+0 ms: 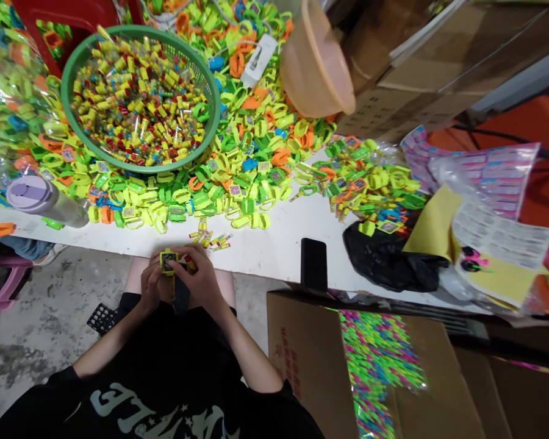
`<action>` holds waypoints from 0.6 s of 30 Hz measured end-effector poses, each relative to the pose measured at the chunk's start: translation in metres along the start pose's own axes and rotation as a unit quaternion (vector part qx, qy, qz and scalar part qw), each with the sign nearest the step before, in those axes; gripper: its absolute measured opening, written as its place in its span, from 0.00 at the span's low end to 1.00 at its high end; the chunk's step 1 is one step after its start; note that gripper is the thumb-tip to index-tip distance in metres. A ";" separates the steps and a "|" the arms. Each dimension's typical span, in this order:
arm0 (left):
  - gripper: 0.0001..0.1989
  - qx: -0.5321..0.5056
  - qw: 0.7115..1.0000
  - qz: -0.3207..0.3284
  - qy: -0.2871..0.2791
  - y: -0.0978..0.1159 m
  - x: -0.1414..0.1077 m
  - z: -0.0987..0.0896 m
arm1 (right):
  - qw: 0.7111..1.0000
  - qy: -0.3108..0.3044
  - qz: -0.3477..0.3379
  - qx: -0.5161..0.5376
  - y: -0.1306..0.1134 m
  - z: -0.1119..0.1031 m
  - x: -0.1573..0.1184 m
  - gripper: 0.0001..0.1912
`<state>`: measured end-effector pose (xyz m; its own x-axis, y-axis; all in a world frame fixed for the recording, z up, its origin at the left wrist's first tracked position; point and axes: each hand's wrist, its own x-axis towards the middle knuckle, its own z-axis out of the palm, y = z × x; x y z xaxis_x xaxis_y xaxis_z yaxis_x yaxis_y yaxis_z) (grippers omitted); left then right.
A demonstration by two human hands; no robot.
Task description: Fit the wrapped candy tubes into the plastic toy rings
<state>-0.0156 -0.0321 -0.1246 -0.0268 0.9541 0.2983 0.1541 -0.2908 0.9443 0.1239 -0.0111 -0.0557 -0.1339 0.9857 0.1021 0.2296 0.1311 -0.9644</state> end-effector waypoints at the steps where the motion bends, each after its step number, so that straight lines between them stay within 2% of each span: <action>1: 0.20 0.001 1.000 -0.005 -0.001 0.000 0.000 0.000 | 1.000 0.000 0.001 -0.004 0.000 0.000 0.000 0.08; 8: 0.20 -0.003 0.999 -0.033 0.000 0.003 0.001 0.002 | 0.999 0.014 -0.020 -0.043 0.007 0.002 -0.002 0.10; 14: 0.19 -0.002 0.998 -0.059 -0.003 0.006 0.003 0.004 | 0.998 -0.012 -0.028 -0.056 0.011 0.002 -0.004 0.12; 18: 0.18 -0.005 0.999 -0.050 0.000 0.006 0.003 0.003 | 0.997 -0.017 -0.042 -0.058 0.011 0.001 -0.005 0.13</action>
<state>-0.0115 -0.0306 -0.1187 -0.0419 0.9784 0.2025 0.1406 -0.1949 0.9707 0.1263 -0.0146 -0.0671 -0.1897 0.9669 0.1705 0.3263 0.2259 -0.9179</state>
